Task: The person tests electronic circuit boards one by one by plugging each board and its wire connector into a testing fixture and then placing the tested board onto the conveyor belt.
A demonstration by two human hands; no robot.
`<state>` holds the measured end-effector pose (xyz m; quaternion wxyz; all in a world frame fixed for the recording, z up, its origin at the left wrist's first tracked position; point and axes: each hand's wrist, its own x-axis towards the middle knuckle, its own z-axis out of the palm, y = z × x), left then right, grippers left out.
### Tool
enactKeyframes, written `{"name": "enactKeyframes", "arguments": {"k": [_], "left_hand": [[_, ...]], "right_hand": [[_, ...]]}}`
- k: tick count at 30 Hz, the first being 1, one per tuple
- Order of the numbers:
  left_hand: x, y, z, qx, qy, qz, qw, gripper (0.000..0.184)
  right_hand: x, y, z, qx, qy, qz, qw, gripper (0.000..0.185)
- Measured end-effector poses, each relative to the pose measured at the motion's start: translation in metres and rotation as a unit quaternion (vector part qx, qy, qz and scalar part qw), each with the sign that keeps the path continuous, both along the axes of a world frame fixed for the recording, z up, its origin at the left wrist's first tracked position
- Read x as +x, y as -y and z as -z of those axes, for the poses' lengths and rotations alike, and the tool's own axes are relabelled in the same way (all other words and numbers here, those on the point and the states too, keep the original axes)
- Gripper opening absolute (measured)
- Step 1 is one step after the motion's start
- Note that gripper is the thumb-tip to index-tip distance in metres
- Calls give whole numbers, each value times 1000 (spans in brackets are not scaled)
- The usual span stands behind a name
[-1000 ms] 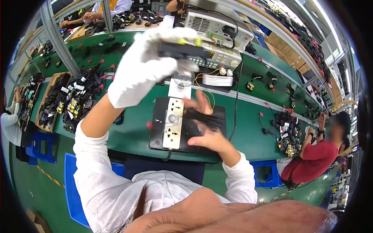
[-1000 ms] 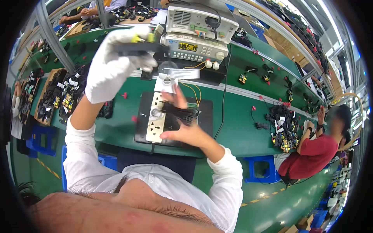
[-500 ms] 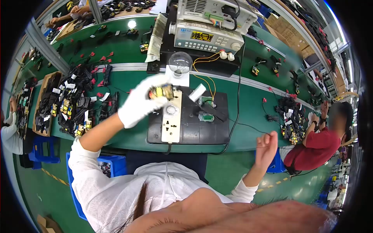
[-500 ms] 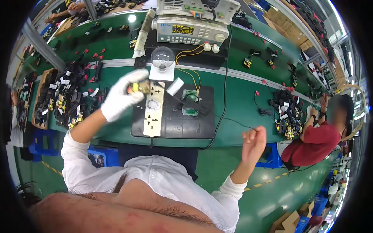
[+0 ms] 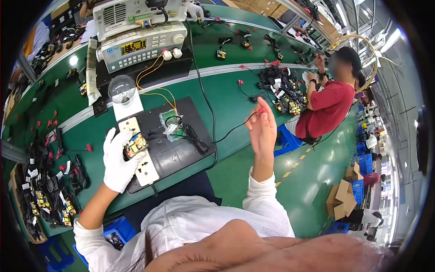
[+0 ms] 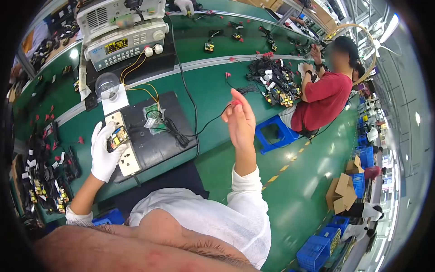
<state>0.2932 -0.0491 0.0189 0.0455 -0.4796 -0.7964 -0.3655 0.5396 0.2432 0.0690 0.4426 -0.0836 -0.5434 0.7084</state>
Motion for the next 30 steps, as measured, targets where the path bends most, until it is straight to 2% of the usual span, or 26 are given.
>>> {"name": "enactKeyframes", "arguments": {"k": [4,6,12,16,18,19,22,25,27,30], "left_hand": [[-8,1,0,13,1,41,999,61],[-10,2,3,9,16,48,999,62],[-12,3,9,30,17,56,998,63],[-12,3,10,29,12,53,998,63],[-11,3,10,26,15,48,998,62],[-10,3,10,27,16,46,998,62],[-10,3,9,28,22,44,998,62],[-11,2,6,54,30,52,997,60],[-12,3,3,74,47,50,995,57],[-16,6,5,73,59,54,994,59]], "right_hand": [[2,2,-4,-63,-6,-47,997,50],[5,-1,-3,-92,-29,-129,987,46],[5,-3,2,-157,-19,-118,980,26],[4,-11,3,-134,-14,-111,985,25],[2,-8,-2,-104,19,-28,994,25],[0,-5,-3,-103,21,-30,994,25],[-8,4,0,-37,13,31,999,25],[-12,9,3,80,80,170,979,24],[-18,22,-6,151,145,271,939,21],[-8,32,-6,348,199,375,836,20]]}}
